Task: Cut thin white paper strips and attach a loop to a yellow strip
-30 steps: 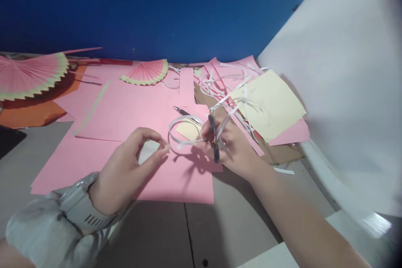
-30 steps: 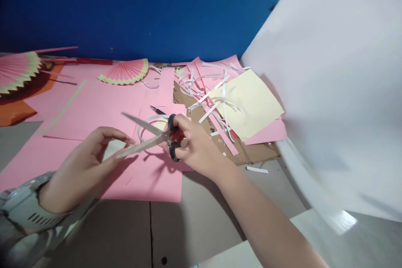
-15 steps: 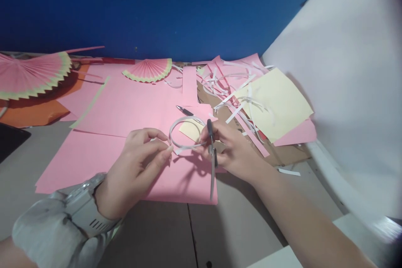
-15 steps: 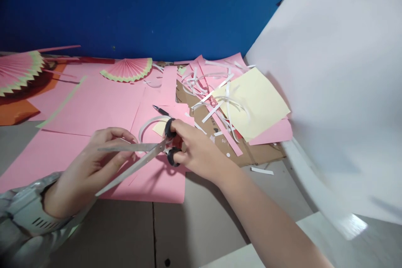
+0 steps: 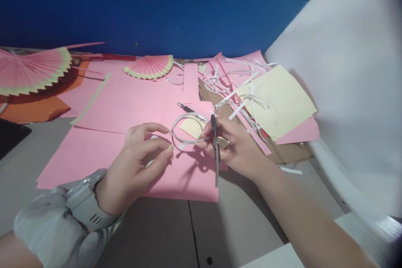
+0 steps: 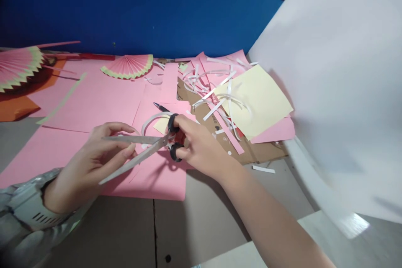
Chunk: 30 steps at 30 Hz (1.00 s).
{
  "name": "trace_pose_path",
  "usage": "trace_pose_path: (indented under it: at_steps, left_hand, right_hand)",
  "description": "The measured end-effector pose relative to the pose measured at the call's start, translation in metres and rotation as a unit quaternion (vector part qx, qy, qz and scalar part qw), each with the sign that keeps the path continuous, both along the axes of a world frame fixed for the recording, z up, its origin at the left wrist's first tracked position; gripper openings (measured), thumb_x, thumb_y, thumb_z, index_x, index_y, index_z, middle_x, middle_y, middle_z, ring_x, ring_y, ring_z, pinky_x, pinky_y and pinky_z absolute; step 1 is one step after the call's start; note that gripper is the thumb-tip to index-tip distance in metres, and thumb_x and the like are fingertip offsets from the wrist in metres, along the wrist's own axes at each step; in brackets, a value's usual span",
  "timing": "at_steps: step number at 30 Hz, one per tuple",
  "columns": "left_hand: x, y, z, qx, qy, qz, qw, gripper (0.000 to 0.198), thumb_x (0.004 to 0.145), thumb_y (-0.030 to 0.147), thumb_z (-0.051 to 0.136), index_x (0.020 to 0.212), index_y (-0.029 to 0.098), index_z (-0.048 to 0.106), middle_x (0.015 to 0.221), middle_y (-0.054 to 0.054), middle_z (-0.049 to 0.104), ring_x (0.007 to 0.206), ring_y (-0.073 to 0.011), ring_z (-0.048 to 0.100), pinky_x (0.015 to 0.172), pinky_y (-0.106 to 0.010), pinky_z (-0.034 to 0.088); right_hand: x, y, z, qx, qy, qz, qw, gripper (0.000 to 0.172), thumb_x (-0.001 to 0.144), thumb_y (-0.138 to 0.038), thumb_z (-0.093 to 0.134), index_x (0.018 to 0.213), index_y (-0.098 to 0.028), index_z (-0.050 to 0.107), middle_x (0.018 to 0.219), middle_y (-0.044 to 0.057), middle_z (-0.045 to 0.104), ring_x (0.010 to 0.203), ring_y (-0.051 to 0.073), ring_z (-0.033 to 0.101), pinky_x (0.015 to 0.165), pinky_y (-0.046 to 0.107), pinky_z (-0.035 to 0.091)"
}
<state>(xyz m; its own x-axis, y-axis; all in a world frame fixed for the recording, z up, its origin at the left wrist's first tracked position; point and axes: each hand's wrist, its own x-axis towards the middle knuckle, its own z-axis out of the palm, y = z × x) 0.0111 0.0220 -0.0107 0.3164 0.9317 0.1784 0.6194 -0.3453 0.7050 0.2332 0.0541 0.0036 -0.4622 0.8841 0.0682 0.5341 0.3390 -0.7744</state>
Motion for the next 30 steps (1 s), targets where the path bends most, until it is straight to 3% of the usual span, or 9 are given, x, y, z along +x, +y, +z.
trace_pose_path:
  at_steps: [5, 9, 17, 25, 30]
  left_hand:
    - [-0.0017, -0.0006, -0.001, 0.006, 0.005, -0.011, 1.0, 0.018, 0.084, 0.029, 0.051, 0.076, 0.023, 0.066, 0.103, -0.004, 0.056, 0.112, -0.0224, 0.043, 0.095, -0.042, 0.035]
    - [-0.0023, -0.0014, -0.0002, 0.005, 0.004, -0.01, 1.0, 0.014, 0.083, 0.029, 0.053, 0.079, 0.025, 0.066, 0.105, -0.004, 0.055, 0.112, -0.0226, 0.042, 0.095, -0.043, 0.035]
    - [-0.0043, -0.0035, 0.0015, -0.013, -0.037, -0.026, 0.999, 0.017, 0.086, 0.027, 0.05, 0.08, 0.024, 0.066, 0.104, -0.004, 0.056, 0.11, -0.0216, 0.044, 0.095, -0.043, 0.036]
    - [-0.0042, 0.0002, 0.003, -0.059, -0.095, -0.033, 0.993, 0.03, 0.09, 0.028, 0.043, 0.073, 0.022, 0.067, 0.101, -0.005, 0.061, 0.11, -0.0218, 0.047, 0.098, -0.044, 0.036]
    - [-0.0041, -0.0007, 0.0027, -0.058, -0.096, -0.032, 0.993, 0.035, 0.091, 0.027, 0.039, 0.072, 0.023, 0.067, 0.111, -0.003, 0.061, 0.114, -0.0207, 0.046, 0.099, -0.041, 0.035]
  right_hand:
    - [-0.0001, 0.0031, -0.0029, 0.022, -0.015, -0.043, 0.999, 0.023, 0.069, -0.005, 0.056, 0.084, -0.021, 0.048, 0.077, -0.003, 0.053, 0.065, 0.013, 0.053, 0.059, 0.025, 0.041]
    - [-0.0014, 0.0055, -0.0025, 0.017, -0.005, -0.074, 0.997, 0.016, 0.075, -0.019, 0.06, 0.082, -0.021, 0.045, 0.077, -0.002, 0.052, 0.067, 0.014, 0.055, 0.057, 0.025, 0.04]
    - [-0.0034, 0.0054, -0.0022, -0.014, 0.009, -0.089, 0.996, 0.021, 0.077, -0.029, 0.061, 0.083, -0.022, 0.042, 0.072, -0.003, 0.053, 0.062, 0.015, 0.055, 0.057, 0.027, 0.042]
    - [-0.0037, 0.0049, -0.0028, 0.004, -0.002, -0.092, 0.996, 0.019, 0.075, -0.024, 0.062, 0.083, -0.023, 0.045, 0.07, -0.004, 0.053, 0.06, 0.014, 0.053, 0.058, 0.026, 0.041]
    - [-0.0056, 0.0035, -0.0023, 0.011, -0.007, -0.093, 0.996, 0.018, 0.075, -0.02, 0.061, 0.083, -0.023, 0.045, 0.072, -0.003, 0.053, 0.059, 0.014, 0.054, 0.057, 0.027, 0.042]
